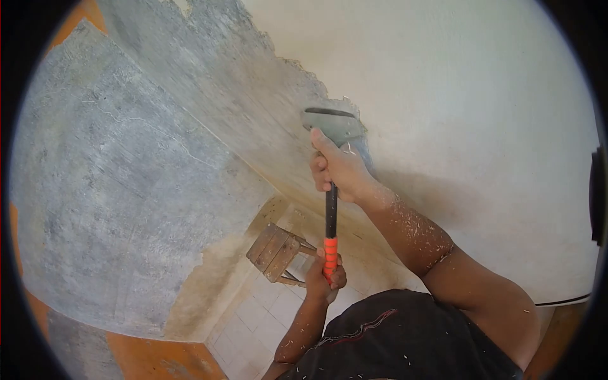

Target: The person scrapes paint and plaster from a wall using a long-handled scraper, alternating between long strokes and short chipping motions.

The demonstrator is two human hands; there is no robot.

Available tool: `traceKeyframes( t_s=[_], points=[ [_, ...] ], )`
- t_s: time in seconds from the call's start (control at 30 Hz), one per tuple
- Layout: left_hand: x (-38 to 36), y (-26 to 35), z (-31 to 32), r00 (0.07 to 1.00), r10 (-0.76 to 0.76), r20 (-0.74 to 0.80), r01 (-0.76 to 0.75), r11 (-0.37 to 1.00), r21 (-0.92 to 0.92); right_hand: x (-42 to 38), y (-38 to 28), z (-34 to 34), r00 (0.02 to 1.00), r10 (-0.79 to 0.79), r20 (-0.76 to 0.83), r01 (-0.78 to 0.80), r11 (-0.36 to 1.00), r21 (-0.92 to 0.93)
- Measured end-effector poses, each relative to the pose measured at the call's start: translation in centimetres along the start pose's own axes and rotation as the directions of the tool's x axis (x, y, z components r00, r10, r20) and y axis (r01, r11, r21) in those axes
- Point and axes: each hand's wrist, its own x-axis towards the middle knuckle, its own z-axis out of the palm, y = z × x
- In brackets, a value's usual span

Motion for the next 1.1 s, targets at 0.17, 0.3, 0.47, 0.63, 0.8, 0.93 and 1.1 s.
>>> traceKeyframes(
  t_s=[0.17, 0.3, 0.47, 0.63, 0.8, 0.93, 1.1],
  points=[
    [-0.4, 0.6, 0.4, 0.998, 0.011, 0.058, -0.012, 1.000, 0.015, -0.5, -0.5, 0.7, 1.000, 0.000, 0.016, 0.000, 1.000, 0.025],
    [-1.1, 1.9, 1.2, 0.998, 0.068, 0.012, -0.069, 0.993, 0.091, -0.6, -1.0, 1.5, 0.999, -0.035, 0.030, 0.033, 0.997, 0.073],
    [-0.5, 0.1, -0.4, 0.996, -0.068, 0.050, 0.068, 0.998, 0.014, -0.1, 0.4, -0.2, 0.999, -0.044, -0.021, 0.043, 0.998, -0.045],
    [-1.2, 7.3, 2.4, 0.987, 0.146, 0.071, -0.155, 0.978, 0.143, 1.5, -3.7, 4.7, 0.994, -0.097, 0.046, 0.096, 0.995, 0.036],
    [-0.8, 1.5, -1.4, 0.984, -0.073, 0.160, 0.086, 0.994, -0.073, 1.3, 1.3, 0.9, 0.989, -0.127, -0.070, 0.128, 0.992, 0.016],
    [0.1, 0.4, -2.6, 0.985, -0.113, 0.129, 0.115, 0.993, -0.008, 0.7, 2.4, -0.5, 0.988, -0.113, -0.110, 0.107, 0.993, -0.057],
    [-0.4, 7.7, 0.2, 0.995, 0.093, 0.034, -0.098, 0.971, 0.220, 2.2, -2.9, 4.2, 0.990, -0.124, 0.074, 0.115, 0.987, 0.111]
  ],
)
